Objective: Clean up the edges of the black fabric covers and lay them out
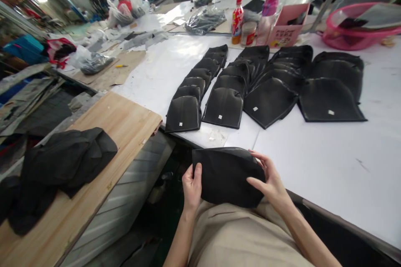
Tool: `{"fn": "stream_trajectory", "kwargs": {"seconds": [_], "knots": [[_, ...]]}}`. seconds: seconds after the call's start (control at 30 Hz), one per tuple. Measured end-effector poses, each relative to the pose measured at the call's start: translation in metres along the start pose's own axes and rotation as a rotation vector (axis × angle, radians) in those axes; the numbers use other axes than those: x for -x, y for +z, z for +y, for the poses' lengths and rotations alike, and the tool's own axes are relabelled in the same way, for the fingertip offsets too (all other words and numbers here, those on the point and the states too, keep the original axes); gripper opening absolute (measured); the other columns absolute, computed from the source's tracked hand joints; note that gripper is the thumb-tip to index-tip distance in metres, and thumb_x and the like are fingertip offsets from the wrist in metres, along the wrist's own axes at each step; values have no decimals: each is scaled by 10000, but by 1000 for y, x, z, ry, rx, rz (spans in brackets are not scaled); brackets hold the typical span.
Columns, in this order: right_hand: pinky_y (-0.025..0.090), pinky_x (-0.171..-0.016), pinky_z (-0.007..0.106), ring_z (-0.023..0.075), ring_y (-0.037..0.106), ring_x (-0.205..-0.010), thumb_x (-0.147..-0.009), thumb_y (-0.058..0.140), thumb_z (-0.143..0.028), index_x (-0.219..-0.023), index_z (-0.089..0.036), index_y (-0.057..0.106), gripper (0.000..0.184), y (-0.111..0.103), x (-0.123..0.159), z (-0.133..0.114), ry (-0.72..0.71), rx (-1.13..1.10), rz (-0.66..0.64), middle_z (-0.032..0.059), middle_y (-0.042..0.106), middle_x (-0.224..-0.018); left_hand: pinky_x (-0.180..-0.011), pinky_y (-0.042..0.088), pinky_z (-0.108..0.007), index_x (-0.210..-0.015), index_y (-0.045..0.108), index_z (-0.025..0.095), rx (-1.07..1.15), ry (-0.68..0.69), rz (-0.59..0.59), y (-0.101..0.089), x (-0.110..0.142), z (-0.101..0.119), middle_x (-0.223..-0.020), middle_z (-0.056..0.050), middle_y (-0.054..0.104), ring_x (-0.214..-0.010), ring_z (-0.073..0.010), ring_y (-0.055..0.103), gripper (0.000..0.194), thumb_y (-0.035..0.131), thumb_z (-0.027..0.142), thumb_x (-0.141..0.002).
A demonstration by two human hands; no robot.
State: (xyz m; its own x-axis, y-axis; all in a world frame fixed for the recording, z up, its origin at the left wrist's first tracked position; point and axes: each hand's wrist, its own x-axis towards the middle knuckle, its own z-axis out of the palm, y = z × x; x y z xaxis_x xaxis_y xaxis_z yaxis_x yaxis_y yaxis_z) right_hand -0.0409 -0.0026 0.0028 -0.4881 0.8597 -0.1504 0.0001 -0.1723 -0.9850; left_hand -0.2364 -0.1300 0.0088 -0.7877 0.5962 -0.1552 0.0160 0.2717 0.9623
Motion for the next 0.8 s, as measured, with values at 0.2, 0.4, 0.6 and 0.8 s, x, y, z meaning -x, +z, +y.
{"fn": "stream_trajectory", "kwargs": {"seconds": [0.2, 0.4, 0.6, 0.8], "knots": [[442, -937, 364, 246, 602, -1072, -819, 720, -416, -829, -239, 631, 198, 7, -2, -7, 2, 15, 170, 54, 652, -1189, -826, 518, -266, -1052, 737, 137, 18, -39, -22, 1, 4, -6, -1042, -91, 752, -958, -237, 671, 409, 596, 491, -903], [462, -829, 311, 220, 610, -928, -747, 782, -447, -758, -232, 627, 266, 6, -3, -11, 92, -144, 231, 30, 696, -1008, -807, 539, -284, -996, 741, 133, 77, -74, -58, -3, 2, -2, -977, -85, 759, -883, -237, 691, 395, 674, 490, -842], [449, -708, 273, 178, 570, -784, -777, 751, -480, -779, -224, 622, 288, 7, -2, -11, 128, -126, 185, 15, 664, -891, -781, 512, -254, -920, 740, 136, -42, 19, -46, -3, -5, 4, -875, -60, 737, -826, -199, 657, 361, 658, 482, -859], [437, -710, 277, 180, 566, -788, -798, 737, -467, -758, -217, 606, 285, 7, -3, -12, 138, -127, 198, 21, 668, -900, -693, 505, -252, -856, 708, 132, 88, -96, -9, 4, -2, -6, -755, -44, 702, -710, -176, 633, 456, 618, 579, -849]]}}
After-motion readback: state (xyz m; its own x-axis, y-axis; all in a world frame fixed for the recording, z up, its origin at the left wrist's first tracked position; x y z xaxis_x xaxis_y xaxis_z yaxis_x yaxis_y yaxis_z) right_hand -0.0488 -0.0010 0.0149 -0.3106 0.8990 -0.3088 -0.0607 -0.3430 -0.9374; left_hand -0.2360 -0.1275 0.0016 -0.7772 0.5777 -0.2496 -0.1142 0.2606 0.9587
